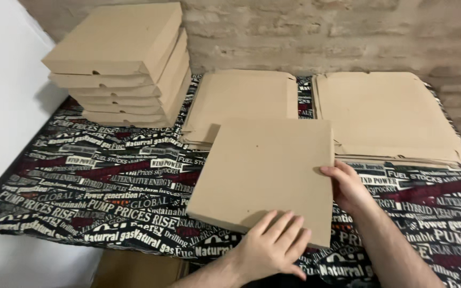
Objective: The person assembles cardboard pizza boxes by folding the sides and flaps of flat cardboard sheets one at a time and stacking the completed boxes.
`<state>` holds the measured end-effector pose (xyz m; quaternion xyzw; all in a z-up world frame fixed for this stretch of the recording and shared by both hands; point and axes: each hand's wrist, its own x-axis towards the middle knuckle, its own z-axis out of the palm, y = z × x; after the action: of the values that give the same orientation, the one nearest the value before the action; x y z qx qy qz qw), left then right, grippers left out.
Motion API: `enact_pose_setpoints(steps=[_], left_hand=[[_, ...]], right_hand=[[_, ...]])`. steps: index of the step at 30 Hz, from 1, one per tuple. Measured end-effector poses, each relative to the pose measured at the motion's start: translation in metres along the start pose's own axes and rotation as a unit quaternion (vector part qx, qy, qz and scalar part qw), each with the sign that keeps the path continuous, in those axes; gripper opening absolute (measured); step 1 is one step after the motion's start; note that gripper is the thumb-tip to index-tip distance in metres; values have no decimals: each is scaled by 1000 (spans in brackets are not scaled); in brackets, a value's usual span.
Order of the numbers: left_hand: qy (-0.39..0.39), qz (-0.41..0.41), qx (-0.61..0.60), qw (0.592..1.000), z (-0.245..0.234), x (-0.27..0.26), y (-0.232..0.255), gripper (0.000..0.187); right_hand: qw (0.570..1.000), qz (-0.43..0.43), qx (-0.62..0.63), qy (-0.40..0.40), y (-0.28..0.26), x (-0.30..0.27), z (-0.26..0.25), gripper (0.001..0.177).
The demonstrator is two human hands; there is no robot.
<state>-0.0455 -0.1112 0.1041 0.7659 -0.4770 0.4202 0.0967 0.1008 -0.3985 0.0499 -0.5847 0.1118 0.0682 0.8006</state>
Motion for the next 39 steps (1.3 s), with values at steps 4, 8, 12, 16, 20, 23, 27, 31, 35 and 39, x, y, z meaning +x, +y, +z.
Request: enact_pose_setpoints(steps=[4, 8, 12, 16, 20, 23, 27, 31, 35, 39], left_hand=[[-53, -125, -30, 990, 5, -38, -31, 76], [-266, -466, 14, 844, -12, -69, -98, 102], [-267, -627, -242, 690, 3, -106, -131, 112], [-61, -737, -410, 534, -1, -103, -136, 104], [59, -760, -490, 423, 2, -99, -140, 93], [56, -762, -437, 475, -25, -67, -132, 95], [52, -743, -421, 518, -18, -77, -143, 95], [33, -725, -419, 545, -2, -97, -157, 91], [24, -741, -462, 487, 16, -127, -172, 92], [-85, -753, -339, 558, 6, -114, -164, 98]], right_hand=[[994, 75, -75, 25, -17, -13, 10, 55], [952, -35, -294, 80, 4, 2, -25, 92], [961, -24, -256, 98, -8, -24, -1, 97], [953, -50, -278, 111, 5, -7, -17, 85], [954, -87, -259, 122, 4, -3, -19, 83], [964, -104, -214, 121, 7, -4, -12, 87], [965, -136, -184, 126, 20, 13, -17, 81], [961, -160, -185, 128, 15, 16, -16, 75], [955, -148, -227, 119, 5, 12, -10, 81], [963, -122, -215, 108, -1, 3, 1, 76]])
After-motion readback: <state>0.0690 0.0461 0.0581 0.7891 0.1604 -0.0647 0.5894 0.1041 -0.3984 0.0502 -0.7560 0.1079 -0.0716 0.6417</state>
